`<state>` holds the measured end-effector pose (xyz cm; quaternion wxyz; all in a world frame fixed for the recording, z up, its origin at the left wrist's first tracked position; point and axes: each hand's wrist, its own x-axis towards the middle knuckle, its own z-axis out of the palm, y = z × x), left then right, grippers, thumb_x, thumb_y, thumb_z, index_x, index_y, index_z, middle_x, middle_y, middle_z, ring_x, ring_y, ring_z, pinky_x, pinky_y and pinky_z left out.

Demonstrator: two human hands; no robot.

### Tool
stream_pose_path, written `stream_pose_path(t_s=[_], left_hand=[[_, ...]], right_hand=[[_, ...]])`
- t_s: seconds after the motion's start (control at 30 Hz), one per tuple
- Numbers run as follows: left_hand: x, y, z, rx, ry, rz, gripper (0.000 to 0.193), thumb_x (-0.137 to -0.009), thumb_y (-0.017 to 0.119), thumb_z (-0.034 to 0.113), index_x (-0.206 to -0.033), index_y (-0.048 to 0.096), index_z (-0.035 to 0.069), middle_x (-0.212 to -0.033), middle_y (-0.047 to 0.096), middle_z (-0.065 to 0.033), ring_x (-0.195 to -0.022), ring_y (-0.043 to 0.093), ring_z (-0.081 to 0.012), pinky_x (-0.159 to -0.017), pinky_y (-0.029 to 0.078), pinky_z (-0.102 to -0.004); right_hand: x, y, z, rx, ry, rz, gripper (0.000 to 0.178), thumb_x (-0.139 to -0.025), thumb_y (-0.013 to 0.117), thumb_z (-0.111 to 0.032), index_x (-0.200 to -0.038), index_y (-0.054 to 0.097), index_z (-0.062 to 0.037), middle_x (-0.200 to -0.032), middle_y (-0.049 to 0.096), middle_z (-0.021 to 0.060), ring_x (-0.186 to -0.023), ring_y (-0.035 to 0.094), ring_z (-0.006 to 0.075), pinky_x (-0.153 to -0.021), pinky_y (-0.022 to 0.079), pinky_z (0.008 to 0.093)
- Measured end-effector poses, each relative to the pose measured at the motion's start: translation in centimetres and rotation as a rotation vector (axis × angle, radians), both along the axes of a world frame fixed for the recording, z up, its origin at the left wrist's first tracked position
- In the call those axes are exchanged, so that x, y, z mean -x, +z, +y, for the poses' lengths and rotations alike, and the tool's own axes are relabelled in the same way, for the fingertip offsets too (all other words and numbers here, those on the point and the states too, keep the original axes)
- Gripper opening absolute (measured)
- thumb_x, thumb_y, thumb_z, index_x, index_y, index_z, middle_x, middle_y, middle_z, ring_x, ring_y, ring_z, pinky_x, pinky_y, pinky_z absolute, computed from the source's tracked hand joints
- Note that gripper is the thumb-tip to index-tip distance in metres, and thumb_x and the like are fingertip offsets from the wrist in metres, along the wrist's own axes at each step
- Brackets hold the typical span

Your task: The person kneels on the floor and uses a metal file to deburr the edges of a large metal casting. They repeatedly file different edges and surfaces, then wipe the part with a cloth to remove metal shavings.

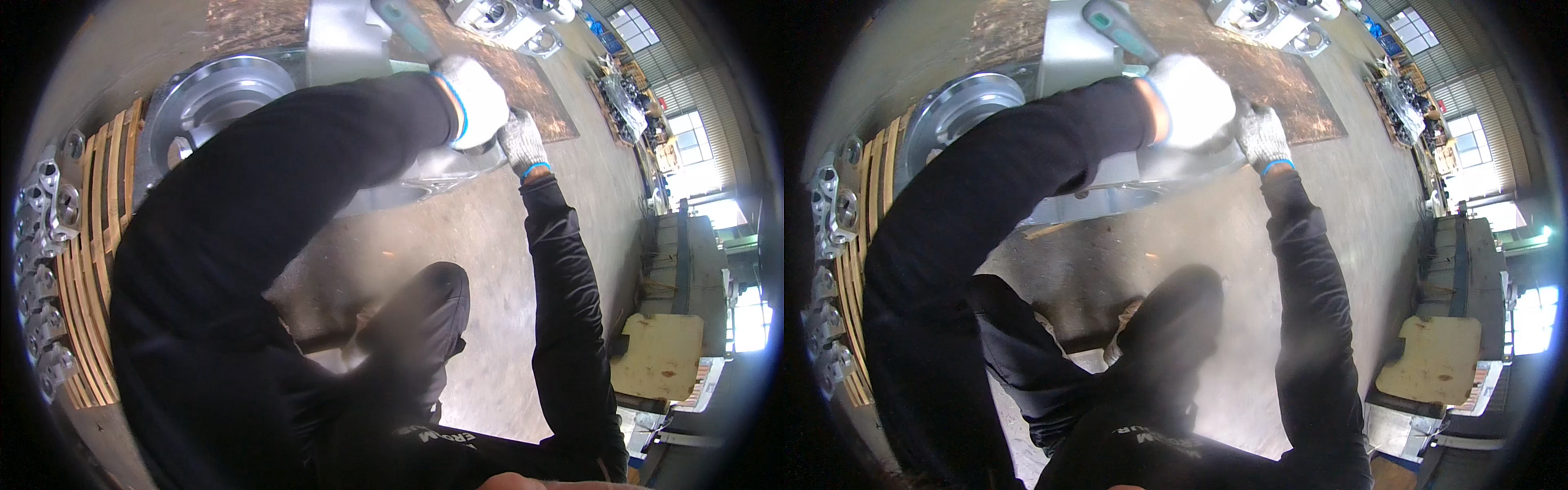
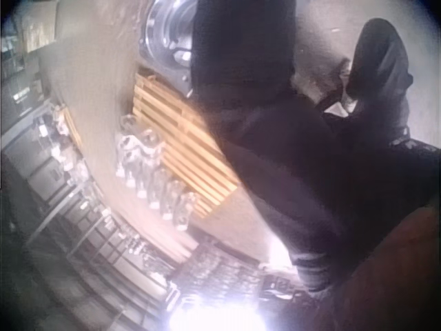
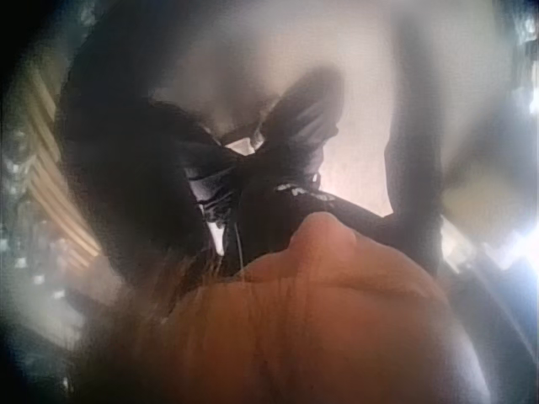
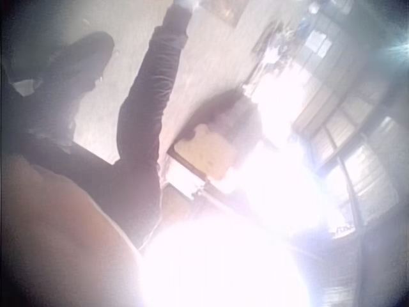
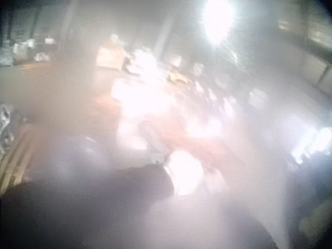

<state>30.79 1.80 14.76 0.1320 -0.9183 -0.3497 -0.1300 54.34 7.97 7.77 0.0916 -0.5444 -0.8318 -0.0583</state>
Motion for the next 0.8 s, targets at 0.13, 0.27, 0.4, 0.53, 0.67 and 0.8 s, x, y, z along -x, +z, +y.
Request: stream_pose_path(t_s=[0.13, 0.27, 0.4, 0.53, 0.67, 0.8], left_hand=[[0.8, -0.5, -0.8, 0.027, -0.052, -0.111, 0.02, -0.085, 0.063, 0.017, -0.086, 0.08, 0.007, -0.082, 0.076, -0.0143, -0.079, 0.076, -0.0315, -0.07, 0.059, -0.0424], [0.2, -1.2, -1.3, -0.026, 0.022, -0.174, 0.02, -0.084, 0.063, 0.018, -0.085, 0.08, 0.007, -0.083, 0.076, -0.0139, -0.078, 0.075, -0.0316, -0.068, 0.059, -0.0433], [-0.6, -1.2, -0.4, 0.042, 0.114, -0.161, 0.02, -0.085, 0.064, 0.018, -0.088, 0.081, 0.008, -0.087, 0.077, -0.0143, -0.08, 0.076, -0.0325, -0.069, 0.06, -0.0436], [-0.9, -1.1, 1.0, 0.115, 0.159, -0.125, 0.023, -0.086, 0.063, 0.019, -0.097, 0.081, 0.008, -0.096, 0.078, -0.0146, -0.089, 0.076, -0.0336, -0.075, 0.06, -0.0463], [-1.7, -1.1, 1.5, 0.126, 0.22, -0.122, 0.023, -0.089, 0.063, 0.019, -0.1, 0.081, 0.009, -0.1, 0.078, -0.0144, -0.092, 0.076, -0.0333, -0.076, 0.059, -0.0469], [-2.0, -0.5, 1.8, 0.184, 0.424, -0.122, 0.03, -0.095, 0.061, 0.026, -0.114, 0.08, 0.013, -0.115, 0.078, -0.0083, -0.105, 0.075, -0.0271, -0.083, 0.059, -0.0463]], right_hand=[[0.1, -0.1, -0.1, -0.186, 0.179, -0.118, 0.037, -0.102, 0.049, -0.024, -0.134, 0.057, -0.0052, -0.106, 0.07, 0.0302, -0.1, 0.068, 0.0474, -0.084, 0.055, 0.0524], [0.9, -0.1, -0.8, 0.023, -0.111, 0.175, 0.036, -0.103, 0.05, -0.026, -0.127, 0.06, -0.0028, -0.105, 0.07, 0.0306, -0.101, 0.068, 0.0474, -0.086, 0.054, 0.0519], [1.4, 0.2, -1.1, 0.12, -0.228, 0.326, 0.031, -0.1, 0.052, -0.024, -0.118, 0.064, -0.0005, -0.103, 0.07, 0.0291, -0.101, 0.068, 0.0462, -0.087, 0.054, 0.0516], [1.6, 0.4, -0.8, -0.038, -0.04, -0.02, 0.029, -0.097, 0.055, -0.022, -0.114, 0.065, -0.0008, -0.102, 0.071, 0.0278, -0.097, 0.069, 0.0453, -0.085, 0.056, 0.0513], [1.6, 0.4, -0.8, -0.066, -0.035, 0.007, 0.027, -0.094, 0.058, -0.02, -0.112, 0.065, -0.0016, -0.101, 0.071, 0.0263, -0.092, 0.069, 0.0451, -0.083, 0.057, 0.0516], [1.3, 0.2, -1.1, -0.11, 0.023, -0.033, 0.028, -0.093, 0.059, -0.02, -0.115, 0.064, -0.002, -0.102, 0.072, 0.0252, -0.091, 0.07, 0.0452, -0.082, 0.057, 0.0522]])
